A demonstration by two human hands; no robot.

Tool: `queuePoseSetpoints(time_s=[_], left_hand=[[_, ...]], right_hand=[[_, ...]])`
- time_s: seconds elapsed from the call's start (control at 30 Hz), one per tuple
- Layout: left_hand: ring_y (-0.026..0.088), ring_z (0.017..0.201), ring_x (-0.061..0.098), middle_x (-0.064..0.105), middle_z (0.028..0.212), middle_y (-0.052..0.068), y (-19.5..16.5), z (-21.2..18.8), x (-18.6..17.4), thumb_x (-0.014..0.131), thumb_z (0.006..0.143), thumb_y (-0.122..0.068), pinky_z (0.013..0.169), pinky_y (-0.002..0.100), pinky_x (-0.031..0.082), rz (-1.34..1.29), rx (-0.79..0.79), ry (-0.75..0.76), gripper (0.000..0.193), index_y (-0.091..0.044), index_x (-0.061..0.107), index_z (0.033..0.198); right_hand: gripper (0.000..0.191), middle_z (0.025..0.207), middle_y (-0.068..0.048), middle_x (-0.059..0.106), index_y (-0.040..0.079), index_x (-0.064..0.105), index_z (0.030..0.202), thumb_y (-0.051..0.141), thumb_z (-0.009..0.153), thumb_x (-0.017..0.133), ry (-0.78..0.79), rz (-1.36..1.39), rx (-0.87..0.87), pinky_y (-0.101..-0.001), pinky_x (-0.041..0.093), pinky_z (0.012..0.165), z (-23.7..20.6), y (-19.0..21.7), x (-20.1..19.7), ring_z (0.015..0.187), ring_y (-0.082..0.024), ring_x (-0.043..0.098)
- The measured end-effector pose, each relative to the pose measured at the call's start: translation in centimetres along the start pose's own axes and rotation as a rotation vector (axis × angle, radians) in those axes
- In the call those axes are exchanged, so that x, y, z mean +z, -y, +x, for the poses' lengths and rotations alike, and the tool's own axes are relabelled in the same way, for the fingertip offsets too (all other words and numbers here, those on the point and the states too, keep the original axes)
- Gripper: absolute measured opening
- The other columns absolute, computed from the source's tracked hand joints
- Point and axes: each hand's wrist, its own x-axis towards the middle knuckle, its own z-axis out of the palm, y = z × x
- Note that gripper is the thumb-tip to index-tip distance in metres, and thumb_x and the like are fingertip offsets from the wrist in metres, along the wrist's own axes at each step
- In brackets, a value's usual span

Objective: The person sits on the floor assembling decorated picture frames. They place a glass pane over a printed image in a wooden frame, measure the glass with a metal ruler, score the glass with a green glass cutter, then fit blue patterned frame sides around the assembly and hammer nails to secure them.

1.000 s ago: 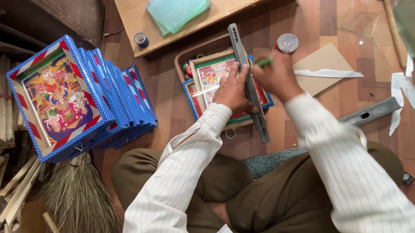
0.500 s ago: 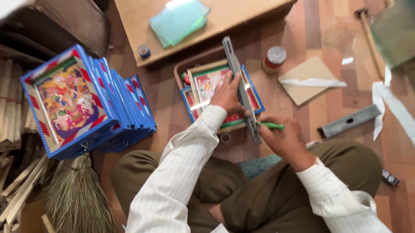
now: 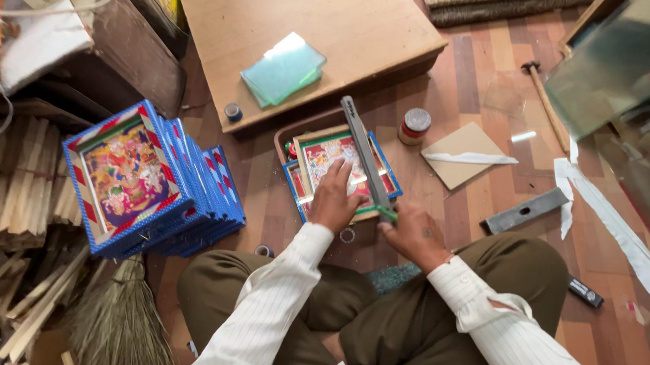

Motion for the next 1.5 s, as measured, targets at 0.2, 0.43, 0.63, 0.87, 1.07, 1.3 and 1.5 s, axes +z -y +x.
queuePoseSetpoints(time_s=[0.2,0.43,0.63,0.87,1.07,1.3,1.5], left_hand=[[0.039,0.133,0.053,0.054,0.145,0.023,-1.6,-4.1,2.2,0.087,0.073,-0.024,0.113,0.047,0.039,0.202,0.193,-0.052,0.073,0.003,0.057,0.135],[0.033,0.134,0.058,0.065,0.137,0.016,-1.5,-4.4,5.0,0.072,0.085,-0.009,0.117,0.046,0.042,0.347,0.343,-0.211,0.041,-0.001,0.069,0.124],[0.033,0.124,0.063,0.069,0.127,0.017,-2.1,-5.3,3.5,0.069,0.085,-0.012,0.111,0.047,0.044,0.265,0.418,-0.285,0.034,0.001,0.072,0.116],[0.028,0.107,0.07,0.072,0.111,0.013,-4.5,-3.8,-2.1,0.076,0.09,-0.018,0.095,0.042,0.052,0.216,0.52,-0.409,0.023,-0.001,0.072,0.105],[0.027,0.09,0.072,0.073,0.098,0.013,-5.5,-2.0,-4.7,0.078,0.091,-0.023,0.083,0.039,0.054,0.227,0.6,-0.449,0.022,-0.001,0.072,0.094],[0.025,0.085,0.072,0.073,0.095,0.01,-5.7,-1.7,-5.7,0.079,0.091,-0.023,0.08,0.037,0.054,0.211,0.61,-0.433,0.022,-0.003,0.071,0.087],[0.024,0.082,0.071,0.073,0.092,0.008,-5.8,-1.3,-6.5,0.079,0.089,-0.023,0.077,0.037,0.053,0.2,0.614,-0.435,0.021,-0.005,0.07,0.083]], right_hand=[[0.038,0.087,-0.023,0.074,0.003,0.076,0.092,0.037,0.077,0.082,-0.07,-0.102,0.033,-0.0472,0.059,0.083,4.1,-3.8,-1.9,0.085,-0.038,0.074],[0.042,0.091,-0.024,0.077,0.0,0.077,0.098,0.034,0.074,0.087,0.113,-0.18,0.258,-0.0469,0.057,0.086,7.9,-6.5,-2.3,0.093,-0.038,0.074],[0.033,0.095,-0.024,0.073,0.006,0.081,0.104,0.031,0.083,0.084,-0.052,-0.134,0.207,-0.0484,0.057,0.082,7.0,-5.7,-2.3,0.092,-0.039,0.072],[0.019,0.101,-0.013,0.074,0.006,0.077,0.107,0.013,0.089,0.079,-0.42,0.147,-0.541,-0.0375,0.057,0.074,0.9,0.1,-5.9,0.085,-0.03,0.073],[0.028,0.102,-0.01,0.073,0.004,0.076,0.113,0.007,0.085,0.08,-0.471,0.02,-0.727,-0.0377,0.056,0.072,-0.6,3.5,-6.7,0.084,-0.028,0.07],[0.024,0.102,-0.007,0.073,0.006,0.075,0.109,0.005,0.085,0.078,-0.531,-0.07,-0.846,-0.0364,0.055,0.072,0.6,3.6,-6.3,0.083,-0.026,0.07],[0.022,0.096,-0.008,0.07,0.003,0.073,0.106,0.005,0.084,0.078,-0.553,-0.137,-0.986,-0.0364,0.051,0.066,2.2,3.1,-6.3,0.076,-0.024,0.067]])
